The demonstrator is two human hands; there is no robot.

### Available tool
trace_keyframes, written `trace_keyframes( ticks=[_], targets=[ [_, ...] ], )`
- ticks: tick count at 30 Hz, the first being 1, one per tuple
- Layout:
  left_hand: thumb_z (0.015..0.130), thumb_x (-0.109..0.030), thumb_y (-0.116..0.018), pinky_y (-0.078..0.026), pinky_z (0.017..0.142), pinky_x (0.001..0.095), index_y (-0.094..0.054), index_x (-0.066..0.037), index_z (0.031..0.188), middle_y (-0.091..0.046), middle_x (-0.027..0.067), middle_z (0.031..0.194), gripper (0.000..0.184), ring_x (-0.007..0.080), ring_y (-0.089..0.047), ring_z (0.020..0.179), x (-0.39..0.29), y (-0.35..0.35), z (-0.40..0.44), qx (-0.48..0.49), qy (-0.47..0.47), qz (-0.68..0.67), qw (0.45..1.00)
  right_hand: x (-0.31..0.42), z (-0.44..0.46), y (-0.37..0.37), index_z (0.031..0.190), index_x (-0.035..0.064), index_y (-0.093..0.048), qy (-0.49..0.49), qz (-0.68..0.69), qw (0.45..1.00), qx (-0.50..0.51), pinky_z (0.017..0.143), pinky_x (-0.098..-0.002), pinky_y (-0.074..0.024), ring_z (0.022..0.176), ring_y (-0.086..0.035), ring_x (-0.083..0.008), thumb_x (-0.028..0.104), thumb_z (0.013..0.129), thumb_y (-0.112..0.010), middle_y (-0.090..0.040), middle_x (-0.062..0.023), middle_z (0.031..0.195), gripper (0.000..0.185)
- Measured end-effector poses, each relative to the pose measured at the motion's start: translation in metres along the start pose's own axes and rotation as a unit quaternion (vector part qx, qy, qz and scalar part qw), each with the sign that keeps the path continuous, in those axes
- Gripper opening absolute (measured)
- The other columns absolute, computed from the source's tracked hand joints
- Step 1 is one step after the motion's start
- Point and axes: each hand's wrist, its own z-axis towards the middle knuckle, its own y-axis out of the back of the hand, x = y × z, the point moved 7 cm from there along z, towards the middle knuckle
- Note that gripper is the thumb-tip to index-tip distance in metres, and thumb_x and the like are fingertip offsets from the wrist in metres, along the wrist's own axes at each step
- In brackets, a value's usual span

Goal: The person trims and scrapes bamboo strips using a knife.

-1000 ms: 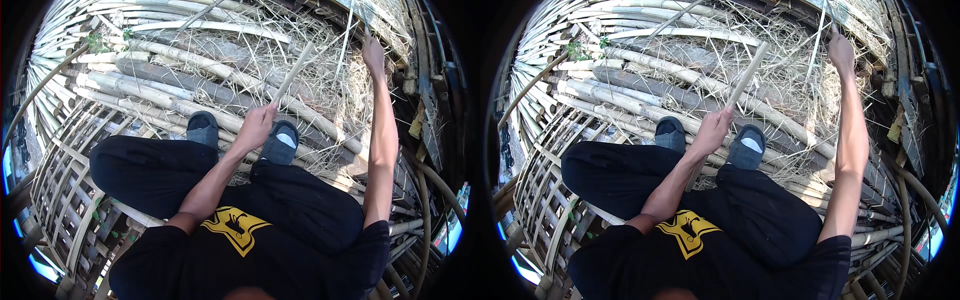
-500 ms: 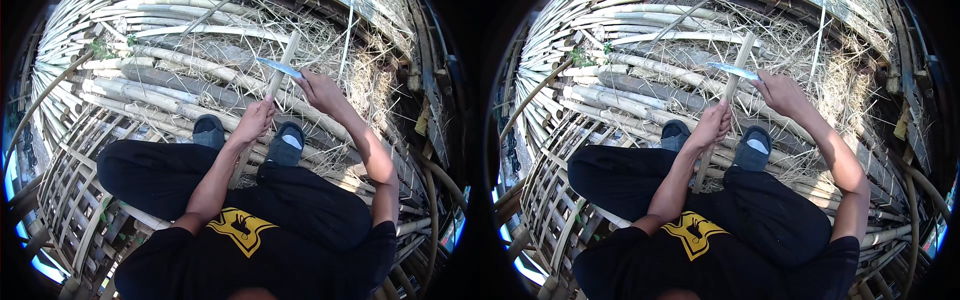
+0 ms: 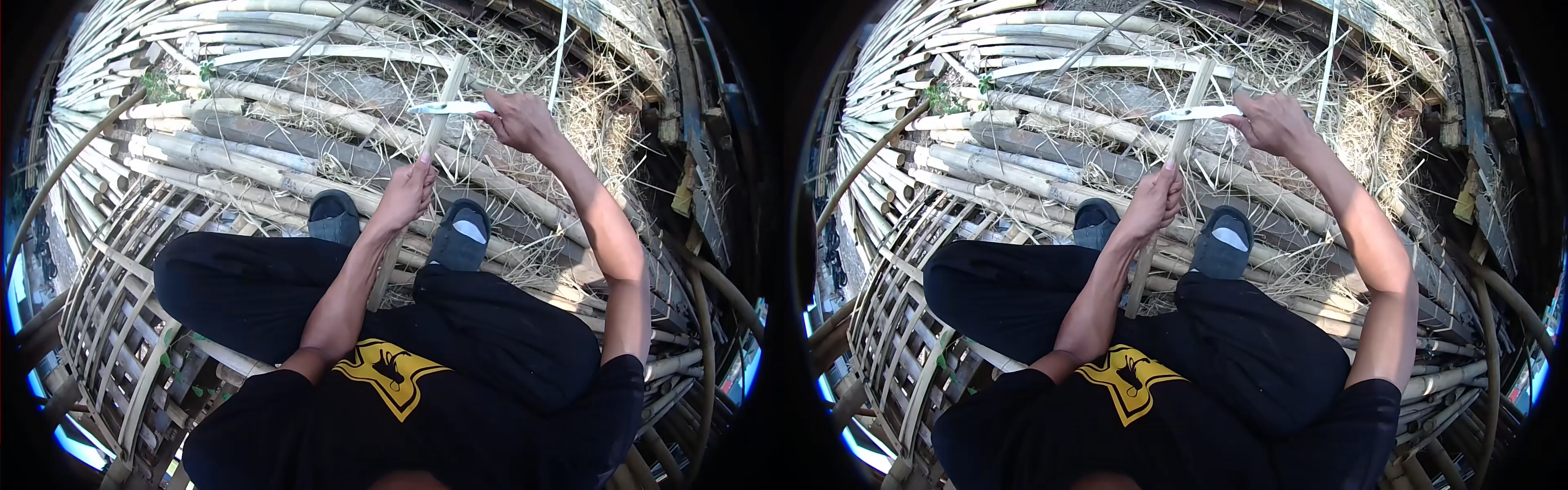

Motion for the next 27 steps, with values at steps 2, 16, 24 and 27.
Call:
trace_keyframes(
  ticks=[2, 16, 24, 27],
  targets=[
    [0.100, -0.051, -0.036, -0.019, 0.034, 0.0210, -0.036, -0.014, 0.068, -0.027, -0.0078, 0.052, 0.049, 0.0027, -0.025, 0.038, 0.001, -0.007, -0.002, 0.006, -0.002, 0.009, 1.000, -0.041, -0.003, 0.008, 0.084, 0.0074, -0.048, -0.018, -0.011, 1.000, -0.019, 0.044, -0.0425, -0.0425, 0.044, -0.055, -0.0326, 0.056, 0.096, -0.036, -0.052, -0.0124, 0.049, 0.051],
    [0.100, -0.053, -0.036, -0.017, 0.033, 0.0212, -0.036, -0.014, 0.070, -0.027, -0.0074, 0.051, 0.049, 0.0032, -0.023, 0.037, -0.004, 0.007, -0.018, -0.015, -0.006, 0.026, 1.000, -0.251, -0.046, 0.119, 0.086, 0.0019, -0.062, -0.431, -0.033, 0.880, -0.195, 0.056, -0.0360, -0.0450, 0.060, -0.059, -0.0223, 0.052, 0.100, -0.026, -0.062, -0.0128, 0.067, 0.064],
    [0.100, -0.052, -0.035, -0.019, 0.031, 0.0210, -0.036, -0.013, 0.069, -0.026, -0.0073, 0.049, 0.050, 0.0033, -0.023, 0.035, -0.009, -0.004, -0.012, 0.012, -0.016, -0.011, 1.000, -0.032, -0.012, 0.036, 0.079, 0.0030, -0.054, -0.192, 0.188, 0.963, 0.010, 0.050, -0.0352, -0.0380, 0.049, -0.048, -0.0192, 0.057, 0.093, -0.049, -0.048, -0.0060, 0.053, 0.056],
    [0.100, -0.053, -0.035, -0.020, 0.031, 0.0212, -0.035, -0.013, 0.069, -0.026, -0.0073, 0.049, 0.050, 0.0035, -0.022, 0.035, -0.012, 0.000, -0.009, 0.030, -0.012, -0.017, 0.999, 0.015, -0.010, 0.011, 0.084, 0.0017, -0.055, -0.086, 0.195, 0.976, 0.049, 0.054, -0.0425, -0.0434, 0.054, -0.057, -0.0329, 0.053, 0.093, -0.051, -0.054, -0.0163, 0.056, 0.052]
  ],
)
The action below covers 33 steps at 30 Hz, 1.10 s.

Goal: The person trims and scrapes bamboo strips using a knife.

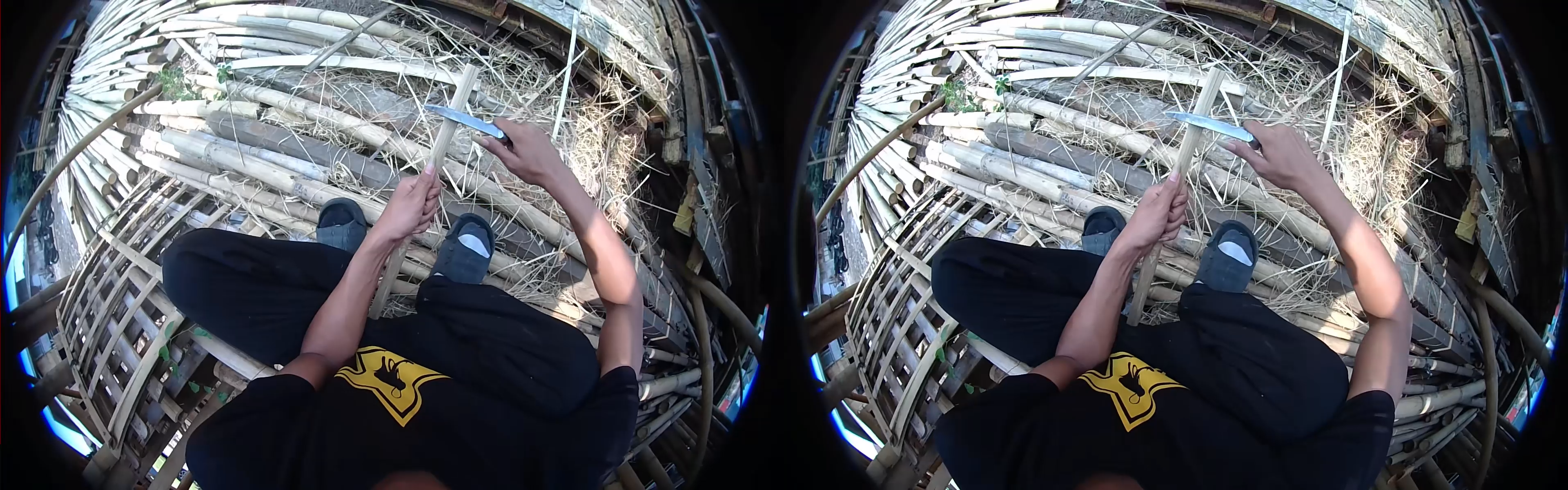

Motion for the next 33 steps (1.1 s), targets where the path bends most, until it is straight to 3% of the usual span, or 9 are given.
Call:
trace_keyframes(
  ticks=[4, 15, 17, 20, 21, 22, 26, 29, 33],
  targets=[
    [0.100, -0.054, -0.035, -0.018, 0.033, 0.0210, -0.033, -0.014, 0.070, -0.023, -0.0068, 0.052, 0.050, 0.0041, -0.020, 0.037, 0.001, -0.001, -0.001, -0.007, 0.000, 0.006, 1.000, -0.001, 0.000, -0.006, 0.093, 0.0034, -0.049, 0.022, -0.030, 0.999, -0.026, 0.052, -0.0493, -0.0423, 0.055, -0.055, -0.0422, 0.045, 0.097, -0.046, -0.054, -0.0192, 0.056, 0.042],
    [0.100, -0.054, -0.035, -0.018, 0.032, 0.0208, -0.031, -0.015, 0.067, -0.024, -0.0074, 0.051, 0.051, 0.0033, -0.022, 0.036, 0.006, -0.002, -0.001, 0.027, 0.032, -0.022, 0.999, -0.022, 0.026, 0.012, 0.090, 0.0046, -0.052, -0.005, -0.120, 0.993, -0.016, 0.049, -0.0469, -0.0422, 0.049, -0.053, -0.0364, 0.047, 0.098, -0.041, -0.054, -0.0162, 0.055, 0.044],
    [0.100, -0.054, -0.035, -0.018, 0.033, 0.0208, -0.030, -0.015, 0.067, -0.024, -0.0077, 0.051, 0.051, 0.0033, -0.022, 0.037, 0.006, -0.017, -0.012, 0.076, 0.040, -0.034, 0.996, -0.121, 0.037, 0.074, 0.088, 0.0030, -0.057, -0.231, -0.026, 0.965, -0.120, 0.057, -0.0445, -0.0442, 0.055, -0.056, -0.0314, 0.052, 0.100, -0.027, -0.056, -0.0153, 0.059, 0.059],
    [0.099, -0.056, -0.034, -0.019, 0.033, 0.0210, -0.031, -0.015, 0.066, -0.024, -0.0077, 0.051, 0.052, 0.0034, -0.023, 0.037, -0.004, -0.024, -0.018, 0.114, 0.046, -0.012, 0.992, -0.162, 0.001, 0.177, 0.086, 0.0000, -0.062, -0.255, -0.077, 0.916, -0.299, 0.062, -0.0411, -0.0467, 0.063, -0.060, -0.0253, 0.055, 0.100, -0.027, -0.061, -0.0126, 0.067, 0.067],
    [0.099, -0.056, -0.035, -0.019, 0.033, 0.0210, -0.031, -0.015, 0.067, -0.024, -0.0076, 0.051, 0.053, 0.0035, -0.023, 0.037, -0.006, -0.016, -0.011, 0.082, 0.037, -0.004, 0.996, -0.148, -0.010, 0.196, 0.084, 0.0010, -0.063, -0.166, -0.105, 0.868, -0.455, 0.063, -0.0385, -0.0459, 0.063, -0.059, -0.0232, 0.055, 0.100, -0.029, -0.062, -0.0112, 0.068, 0.066],
    [0.098, -0.057, -0.035, -0.019, 0.033, 0.0211, -0.032, -0.014, 0.067, -0.025, -0.0075, 0.051, 0.053, 0.0036, -0.023, 0.037, -0.001, -0.014, -0.010, 0.052, 0.040, -0.002, 0.998, -0.135, -0.015, 0.197, 0.078, 0.0014, -0.059, -0.215, -0.029, 0.886, -0.411, 0.057, -0.0365, -0.0410, 0.060, -0.052, -0.0178, 0.055, 0.100, -0.031, -0.057, -0.0081, 0.065, 0.064],
    [0.097, -0.058, -0.036, -0.018, 0.033, 0.0208, -0.032, -0.015, 0.068, -0.022, -0.0078, 0.051, 0.053, 0.0035, -0.021, 0.038, 0.003, -0.023, -0.010, 0.058, 0.032, -0.002, 0.998, -0.053, -0.004, 0.116, 0.075, 0.0014, -0.048, -0.077, 0.044, 0.966, -0.244, 0.048, -0.0387, -0.0294, 0.048, -0.036, -0.0135, 0.053, 0.100, -0.035, -0.041, -0.0028, 0.053, 0.059],
    [0.098, -0.057, -0.036, -0.019, 0.033, 0.0210, -0.033, -0.014, 0.069, -0.024, -0.0073, 0.051, 0.052, 0.0038, -0.022, 0.037, 0.002, -0.015, -0.008, 0.043, 0.029, 0.000, 0.999, 0.010, -0.006, 0.043, 0.083, 0.0048, -0.052, -0.020, 0.007, 0.999, -0.044, 0.051, -0.0460, -0.0391, 0.051, -0.053, -0.0365, 0.045, 0.100, -0.040, -0.051, -0.0168, 0.055, 0.045],
    [0.099, -0.055, -0.037, -0.019, 0.033, 0.0210, -0.033, -0.014, 0.068, -0.024, -0.0074, 0.050, 0.051, 0.0035, -0.022, 0.037, 0.003, -0.016, -0.010, 0.030, 0.030, 0.002, 0.999, 0.036, -0.015, 0.005, 0.088, 0.0045, -0.053, 0.012, -0.030, 0.999, -0.002, 0.053, -0.0507, -0.0411, 0.052, -0.052, -0.0413, 0.042, 0.098, -0.043, -0.051, -0.0183, 0.053, 0.040]
  ],
)
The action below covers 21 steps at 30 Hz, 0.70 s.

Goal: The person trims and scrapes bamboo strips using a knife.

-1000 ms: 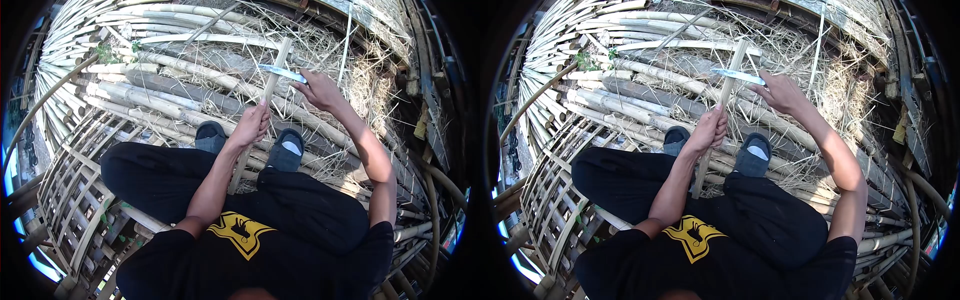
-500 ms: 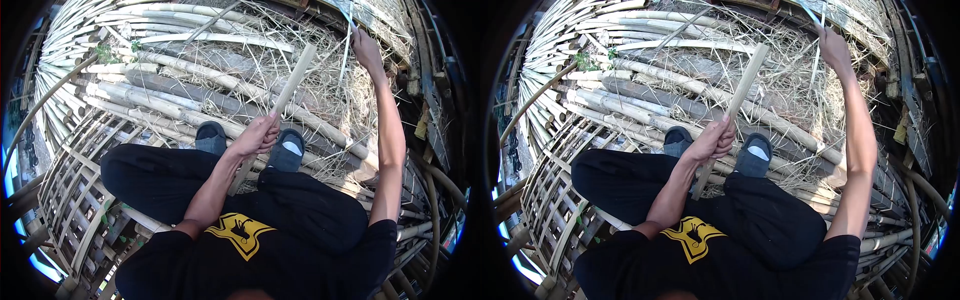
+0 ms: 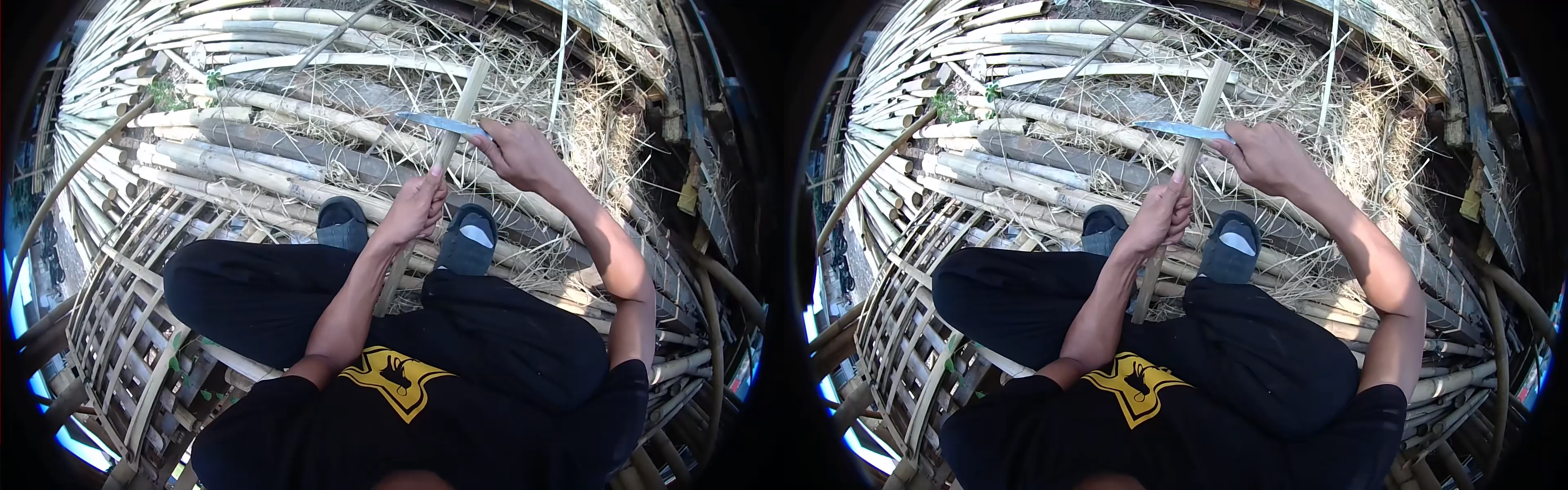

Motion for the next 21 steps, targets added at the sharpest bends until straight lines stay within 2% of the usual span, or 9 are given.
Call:
trace_keyframes(
  ticks=[4, 6, 8, 9, 11, 13, 15, 17, 21],
  targets=[
    [0.099, -0.053, -0.037, -0.019, 0.033, 0.0206, -0.033, -0.014, 0.068, -0.025, -0.0076, 0.050, 0.050, 0.0032, -0.022, 0.037, 0.002, 0.003, 0.004, -0.016, -0.009, 0.008, 1.000, -0.029, 0.016, 0.018, 0.086, 0.0042, -0.054, 0.026, -0.101, 0.993, -0.048, 0.049, -0.0472, -0.0414, 0.047, -0.053, -0.0367, 0.047, 0.097, -0.043, -0.051, -0.0148, 0.050, 0.046],
    [0.100, -0.052, -0.037, -0.019, 0.033, 0.0208, -0.033, -0.014, 0.068, -0.025, -0.0076, 0.051, 0.050, 0.0031, -0.022, 0.037, 0.000, 0.005, 0.003, -0.016, -0.011, 0.006, 1.000, -0.056, 0.022, 0.034, 0.084, 0.0029, -0.055, -0.026, -0.131, 0.988, -0.081, 0.049, -0.0439, -0.0420, 0.044, -0.051, -0.0310, 0.047, 0.099, -0.038, -0.052, -0.0121, 0.050, 0.050],
    [0.100, -0.052, -0.036, -0.019, 0.033, 0.0209, -0.033, -0.014, 0.068, -0.025, -0.0076, 0.051, 0.050, 0.0030, -0.022, 0.037, 0.001, 0.002, -0.002, -0.019, -0.006, 0.004, 1.000, -0.150, 0.026, 0.071, 0.082, 0.0034, -0.058, -0.269, -0.055, 0.955, -0.111, 0.053, -0.0417, -0.0444, 0.050, -0.056, -0.0255, 0.049, 0.101, -0.030, -0.055, -0.0110, 0.055, 0.057],
    [0.100, -0.052, -0.037, -0.020, 0.033, 0.0209, -0.033, -0.014, 0.068, -0.025, -0.0075, 0.051, 0.049, 0.0029, -0.022, 0.037, 0.000, -0.005, -0.007, -0.004, -0.002, 0.005, 1.000, -0.169, 0.015, 0.099, 0.086, -0.0006, -0.060, -0.296, -0.037, 0.942, -0.156, 0.058, -0.0418, -0.0421, 0.056, -0.052, -0.0273, 0.045, 0.101, -0.032, -0.057, -0.0143, 0.063, 0.056],
    [0.100, -0.052, -0.037, -0.020, 0.033, 0.0209, -0.034, -0.014, 0.069, -0.026, -0.0075, 0.051, 0.049, 0.0029, -0.022, 0.037, -0.010, -0.002, -0.002, 0.005, -0.016, 0.008, 1.000, -0.156, 0.000, 0.135, 0.083, -0.0038, -0.057, -0.272, -0.009, 0.925, -0.266, 0.062, -0.0395, -0.0407, 0.061, -0.053, -0.0233, 0.047, 0.101, -0.035, -0.053, -0.0110, 0.061, 0.058],
    [0.100, -0.052, -0.037, -0.020, 0.033, 0.0213, -0.035, -0.013, 0.069, -0.026, -0.0071, 0.051, 0.049, 0.0032, -0.022, 0.037, -0.005, 0.002, 0.002, -0.008, -0.021, 0.003, 1.000, -0.144, -0.001, 0.131, 0.084, 0.0000, -0.056, -0.198, 0.025, 0.928, -0.313, 0.051, -0.0331, -0.0374, 0.051, -0.045, -0.0140, 0.047, 0.100, -0.039, -0.045, -0.0031, 0.055, 0.053],
    [0.100, -0.052, -0.037, -0.021, 0.033, 0.0213, -0.035, -0.013, 0.069, -0.027, -0.0069, 0.051, 0.050, 0.0035, -0.022, 0.037, -0.002, 0.001, 0.005, -0.011, -0.011, 0.014, 1.000, -0.135, 0.001, 0.072, 0.088, 0.0041, -0.063, -0.237, 0.353, 0.894, -0.141, 0.042, -0.0242, -0.0322, 0.045, -0.040, -0.0040, 0.057, 0.093, -0.049, -0.040, 0.0062, 0.053, 0.055],
    [0.099, -0.053, -0.037, -0.021, 0.033, 0.0215, -0.036, -0.013, 0.070, -0.027, -0.0069, 0.051, 0.050, 0.0038, -0.022, 0.038, -0.001, 0.000, 0.004, -0.010, -0.017, 0.011, 1.000, -0.073, 0.001, 0.030, 0.093, 0.0046, -0.063, -0.240, 0.393, 0.884, -0.077, 0.038, -0.0203, -0.0228, 0.041, -0.030, -0.0003, 0.054, 0.092, -0.055, -0.033, 0.0091, 0.054, 0.050],
    [0.099, -0.055, -0.035, -0.026, 0.036, 0.0216, -0.037, -0.012, 0.070, -0.026, -0.0067, 0.051, 0.052, 0.0039, -0.025, 0.039, -0.005, 0.004, 0.004, -0.003, -0.020, 0.017, 1.000, -0.011, 0.002, -0.015, 0.095, 0.0047, -0.063, -0.222, 0.492, 0.842, 0.000, 0.038, -0.0222, -0.0242, 0.041, -0.032, -0.0019, 0.047, 0.093, -0.058, -0.037, 0.0086, 0.053, 0.042]
  ],
)
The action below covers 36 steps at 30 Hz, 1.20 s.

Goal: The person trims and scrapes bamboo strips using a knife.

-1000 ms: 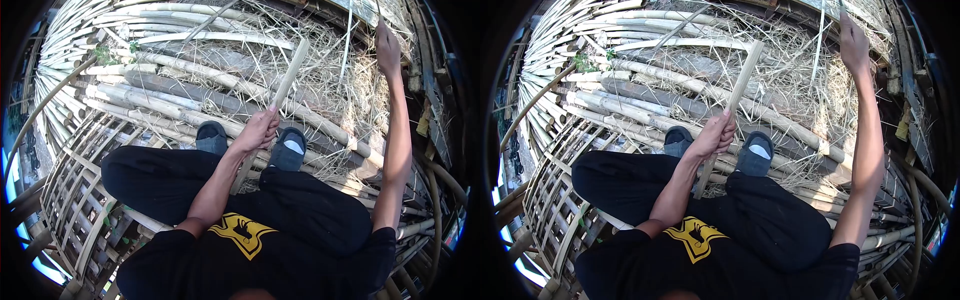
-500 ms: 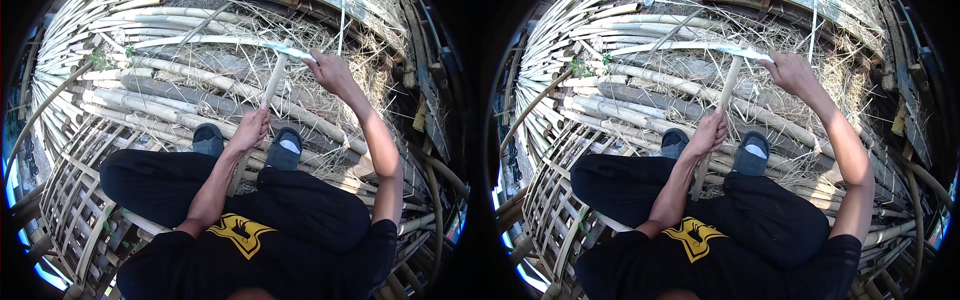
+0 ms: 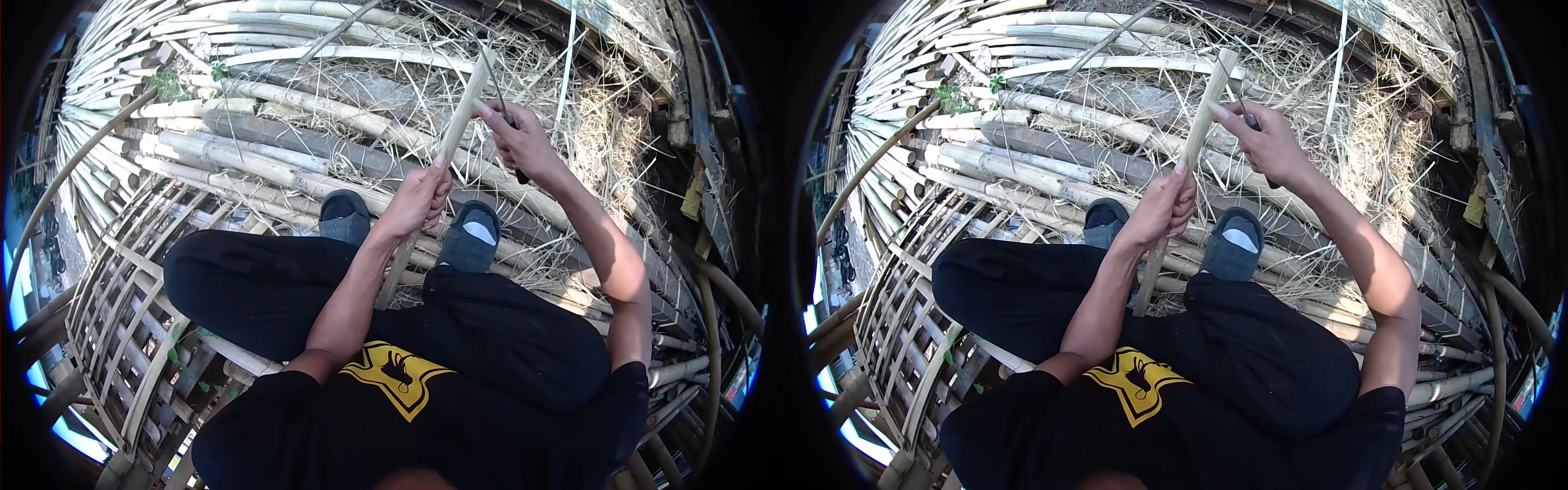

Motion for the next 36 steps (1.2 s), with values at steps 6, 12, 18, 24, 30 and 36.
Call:
trace_keyframes(
  ticks=[6, 12, 18, 24, 30, 36],
  targets=[
    [0.100, -0.052, -0.035, -0.043, 0.045, 0.0232, -0.053, -0.003, 0.096, -0.045, -0.0013, 0.057, 0.052, 0.0071, -0.042, 0.042, -0.007, -0.008, -0.001, 0.023, -0.034, 0.023, 0.999, -0.001, 0.009, -0.008, 0.078, 0.0062, -0.057, 0.022, 0.058, 0.998, 0.002, 0.037, -0.0217, -0.0235, 0.040, -0.032, -0.0014, 0.035, 0.092, -0.065, -0.038, 0.0089, 0.051, 0.033],
    [0.099, -0.040, -0.049, -0.046, 0.047, 0.0222, -0.054, -0.003, 0.104, -0.058, 0.0033, 0.071, 0.038, 0.0098, -0.054, 0.049, 0.007, -0.004, 0.005, 0.029, -0.031, 0.119, 0.992, 0.031, 0.018, 0.048, 0.075, 0.0107, -0.050, 0.071, 0.133, 0.983, -0.109, 0.036, -0.0201, -0.0208, 0.039, -0.027, -0.0014, 0.029, 0.093, -0.064, -0.033, 0.0099, 0.051, 0.030],
    [0.099, -0.036, -0.051, -0.032, 0.040, 0.0188, -0.055, -0.004, 0.092, -0.044, -0.0049, 0.059, 0.034, 0.0023, -0.039, 0.044, -0.002, -0.007, -0.004, 0.030, 0.016, 0.134, 0.990, 0.028, 0.028, 0.108, 0.080, 0.0110, -0.055, 0.081, 0.164, 0.969, -0.169, 0.038, -0.0202, -0.0215, 0.040, -0.026, -0.0006, 0.037, 0.095, -0.060, -0.030, 0.0107, 0.053, 0.031],
    [0.100, -0.039, -0.048, -0.021, 0.038, 0.0197, -0.052, -0.008, 0.083, -0.036, -0.0084, 0.055, 0.036, 0.0006, -0.028, 0.042, 0.004, 0.006, -0.001, -0.075, 0.013, 0.092, 0.993, -0.007, 0.011, 0.056, 0.089, 0.0025, -0.052, 0.126, -0.339, 0.923, -0.130, 0.051, -0.0403, -0.0374, 0.047, -0.047, -0.0249, 0.048, 0.099, -0.042, -0.046, -0.0103, 0.052, 0.047],
    [0.098, -0.042, -0.051, -0.026, 0.040, 0.0235, -0.053, -0.005, 0.073, -0.043, -0.0053, 0.054, 0.044, 0.0025, -0.035, 0.045, 0.007, 0.013, 0.001, -0.104, -0.005, 0.115, 0.988, -0.026, 0.001, 0.005, 0.089, 0.0020, -0.048, 0.164, -0.437, 0.884, 0.011, 0.056, -0.0508, -0.0403, 0.058, -0.054, -0.0423, 0.038, 0.100, -0.041, -0.053, -0.0214, 0.059, 0.038],
    [0.098, -0.042, -0.052, -0.032, 0.043, 0.0267, -0.055, -0.002, 0.068, -0.046, -0.0008, 0.052, 0.050, 0.0063, -0.041, 0.046, 0.007, 0.020, 0.000, -0.162, -0.041, 0.198, 0.966, -0.031, 0.001, -0.003, 0.095, 0.0036, -0.051, 0.166, -0.482, 0.859, 0.040, 0.059, -0.0512, -0.0439, 0.060, -0.056, -0.0418, 0.038, 0.100, -0.039, -0.054, -0.0206, 0.059, 0.036]
  ],
)
